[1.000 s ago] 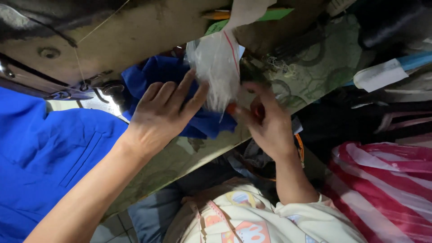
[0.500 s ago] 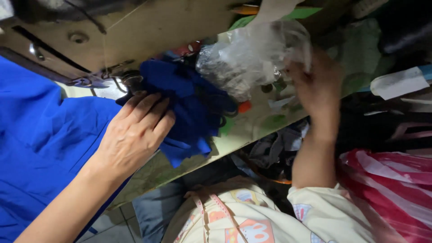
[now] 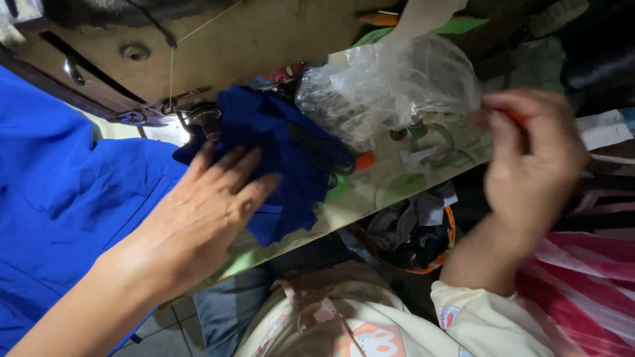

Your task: Measuring, cutting, and inspecting a blue garment at a sewing workstation using a tape measure and scissors.

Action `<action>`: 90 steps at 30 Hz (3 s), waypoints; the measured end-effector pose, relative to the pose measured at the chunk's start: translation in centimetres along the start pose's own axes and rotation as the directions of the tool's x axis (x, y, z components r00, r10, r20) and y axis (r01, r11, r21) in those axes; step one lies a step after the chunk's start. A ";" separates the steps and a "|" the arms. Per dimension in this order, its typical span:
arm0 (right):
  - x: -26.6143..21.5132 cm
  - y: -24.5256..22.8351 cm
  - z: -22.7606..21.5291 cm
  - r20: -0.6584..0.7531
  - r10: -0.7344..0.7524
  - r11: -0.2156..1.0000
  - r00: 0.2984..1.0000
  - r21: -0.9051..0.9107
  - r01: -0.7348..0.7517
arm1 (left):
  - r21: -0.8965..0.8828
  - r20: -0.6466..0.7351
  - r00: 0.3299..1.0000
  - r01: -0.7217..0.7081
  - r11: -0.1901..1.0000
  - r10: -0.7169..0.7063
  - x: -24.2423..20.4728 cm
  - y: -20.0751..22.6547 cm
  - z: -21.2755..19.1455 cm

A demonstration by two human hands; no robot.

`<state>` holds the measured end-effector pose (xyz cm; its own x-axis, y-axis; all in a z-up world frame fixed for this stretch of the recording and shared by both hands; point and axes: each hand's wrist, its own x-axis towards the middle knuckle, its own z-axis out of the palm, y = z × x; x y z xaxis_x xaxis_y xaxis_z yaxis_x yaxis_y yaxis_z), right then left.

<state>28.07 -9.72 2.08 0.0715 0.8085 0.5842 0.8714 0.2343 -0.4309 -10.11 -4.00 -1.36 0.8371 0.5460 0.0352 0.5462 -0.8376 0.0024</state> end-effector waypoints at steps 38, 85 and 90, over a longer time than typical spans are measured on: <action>0.7 -2.8 4.8 0.428 -0.190 0.979 0.883 0.153 0.136 | -0.439 -0.257 0.960 -0.014 0.898 -0.110 8.6 4.2 -0.6; -0.8 -5.6 9.2 0.534 -0.260 0.957 0.804 0.031 0.289 | -0.049 -0.277 0.956 0.083 0.995 -0.094 3.3 0.7 2.7; 0.2 -7.1 11.7 0.587 -0.193 0.970 0.786 -0.008 0.244 | -0.045 -0.050 0.992 0.118 0.992 -0.120 3.1 1.9 1.8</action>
<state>16.20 -4.85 -2.79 -0.3970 0.9073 0.1389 0.8664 0.4204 -0.2696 -6.40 -3.88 -3.00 0.7631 0.6408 0.0846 0.6389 -0.7676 0.0511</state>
